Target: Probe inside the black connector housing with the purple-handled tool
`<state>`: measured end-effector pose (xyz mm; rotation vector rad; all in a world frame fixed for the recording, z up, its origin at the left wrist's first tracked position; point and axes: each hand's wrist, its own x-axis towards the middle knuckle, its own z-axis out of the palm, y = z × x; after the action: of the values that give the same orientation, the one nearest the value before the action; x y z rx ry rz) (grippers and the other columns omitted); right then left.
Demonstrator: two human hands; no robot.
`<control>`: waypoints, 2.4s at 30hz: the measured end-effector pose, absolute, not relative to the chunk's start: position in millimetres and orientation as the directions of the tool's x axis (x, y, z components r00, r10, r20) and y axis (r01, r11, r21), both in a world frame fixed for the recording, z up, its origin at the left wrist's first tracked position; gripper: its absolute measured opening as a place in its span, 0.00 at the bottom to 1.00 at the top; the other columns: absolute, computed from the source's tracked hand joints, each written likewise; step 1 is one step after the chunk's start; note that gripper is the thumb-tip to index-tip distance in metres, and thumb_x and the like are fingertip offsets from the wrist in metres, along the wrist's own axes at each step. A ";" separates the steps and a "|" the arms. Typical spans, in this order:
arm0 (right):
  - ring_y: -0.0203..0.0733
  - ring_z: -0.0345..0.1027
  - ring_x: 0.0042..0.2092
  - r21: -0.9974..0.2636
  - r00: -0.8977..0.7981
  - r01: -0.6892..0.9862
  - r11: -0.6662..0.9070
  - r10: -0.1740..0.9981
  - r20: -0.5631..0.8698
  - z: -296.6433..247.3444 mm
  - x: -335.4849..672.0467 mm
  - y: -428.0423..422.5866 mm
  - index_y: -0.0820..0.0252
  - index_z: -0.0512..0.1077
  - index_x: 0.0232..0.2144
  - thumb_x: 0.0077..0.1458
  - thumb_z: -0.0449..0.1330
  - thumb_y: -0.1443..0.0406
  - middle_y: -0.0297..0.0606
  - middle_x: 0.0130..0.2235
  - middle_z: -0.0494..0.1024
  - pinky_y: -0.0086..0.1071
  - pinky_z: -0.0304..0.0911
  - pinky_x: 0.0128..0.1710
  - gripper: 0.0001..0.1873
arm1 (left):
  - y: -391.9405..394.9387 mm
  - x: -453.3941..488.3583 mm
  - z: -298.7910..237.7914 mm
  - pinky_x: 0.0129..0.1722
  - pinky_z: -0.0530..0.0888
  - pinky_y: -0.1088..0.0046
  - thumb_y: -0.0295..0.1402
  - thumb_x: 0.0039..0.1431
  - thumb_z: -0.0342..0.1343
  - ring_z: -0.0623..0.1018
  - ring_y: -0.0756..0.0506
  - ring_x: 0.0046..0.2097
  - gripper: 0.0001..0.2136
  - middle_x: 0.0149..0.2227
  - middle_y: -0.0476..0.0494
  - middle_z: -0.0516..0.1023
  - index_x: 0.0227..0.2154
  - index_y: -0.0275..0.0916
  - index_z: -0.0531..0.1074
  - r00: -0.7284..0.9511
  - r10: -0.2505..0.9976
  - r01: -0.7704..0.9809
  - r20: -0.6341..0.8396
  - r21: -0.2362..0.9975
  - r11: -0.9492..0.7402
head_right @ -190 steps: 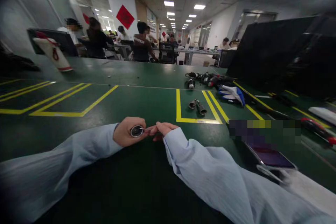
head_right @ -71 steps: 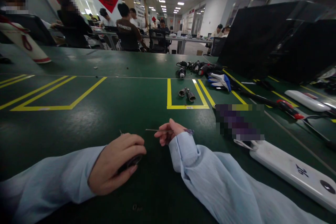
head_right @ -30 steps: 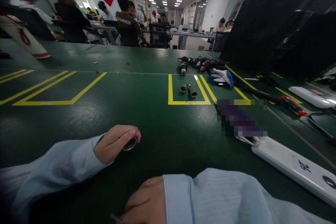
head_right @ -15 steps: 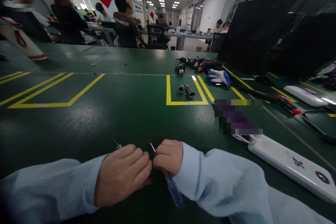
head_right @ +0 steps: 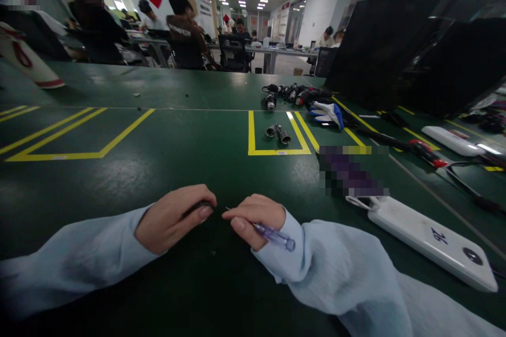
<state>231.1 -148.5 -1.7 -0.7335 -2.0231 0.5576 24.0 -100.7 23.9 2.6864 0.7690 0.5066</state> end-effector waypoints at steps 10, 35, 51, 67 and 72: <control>0.30 0.63 0.20 -0.985 -0.394 0.074 0.156 0.912 0.115 -1.8 220.9 -164.2 0.63 0.71 0.27 0.54 0.53 0.61 0.33 0.19 0.73 0.24 0.58 0.20 0.12 | -104.0 22.6 23.1 0.38 0.70 0.69 0.26 0.48 0.50 0.70 0.47 0.38 0.12 0.37 0.43 0.70 0.38 0.35 0.65 0.787 0.583 0.439 0.201 0.481 -0.759; 0.34 0.63 0.25 -0.648 -0.491 0.362 0.670 0.728 0.478 -0.9 211.6 -165.9 0.60 0.65 0.23 0.53 0.49 0.68 0.35 0.22 0.71 0.29 0.59 0.28 0.09 | -105.7 26.6 20.0 0.46 0.73 0.64 0.22 0.48 0.52 0.74 0.44 0.47 0.17 0.47 0.39 0.72 0.43 0.35 0.68 0.561 0.803 0.241 0.201 0.889 -0.390; 0.39 0.62 0.30 -0.223 -0.504 0.541 0.811 0.526 0.685 7.1 203.9 -150.9 0.67 0.68 0.30 0.54 0.50 0.73 0.44 0.28 0.73 0.31 0.61 0.27 0.08 | -108.6 35.4 28.3 0.48 0.73 0.66 0.24 0.46 0.53 0.75 0.44 0.45 0.14 0.43 0.40 0.75 0.38 0.33 0.74 0.421 0.890 0.322 0.177 0.888 -0.329; 0.40 0.57 0.27 -0.093 -0.557 0.640 0.763 0.544 0.628 14.2 195.1 -155.3 0.69 0.72 0.24 0.54 0.48 0.73 0.44 0.25 0.71 0.33 0.52 0.24 0.14 | -106.8 37.2 24.7 0.38 0.77 0.74 0.24 0.44 0.54 0.77 0.46 0.39 0.10 0.37 0.43 0.77 0.30 0.35 0.77 0.364 0.909 0.272 0.205 0.910 -0.314; 0.40 0.56 0.27 -0.100 -0.566 0.640 0.762 0.555 0.609 14.8 195.3 -155.7 0.68 0.71 0.24 0.55 0.47 0.73 0.42 0.24 0.70 0.33 0.51 0.24 0.15 | -105.7 36.7 23.2 0.39 0.77 0.75 0.24 0.44 0.54 0.77 0.46 0.39 0.10 0.37 0.42 0.77 0.31 0.35 0.77 0.379 0.900 0.288 0.215 0.897 -0.336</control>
<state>195.3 -155.7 14.8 -0.8900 -2.3196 -0.1738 36.7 -105.7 23.2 1.8297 1.0342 0.9525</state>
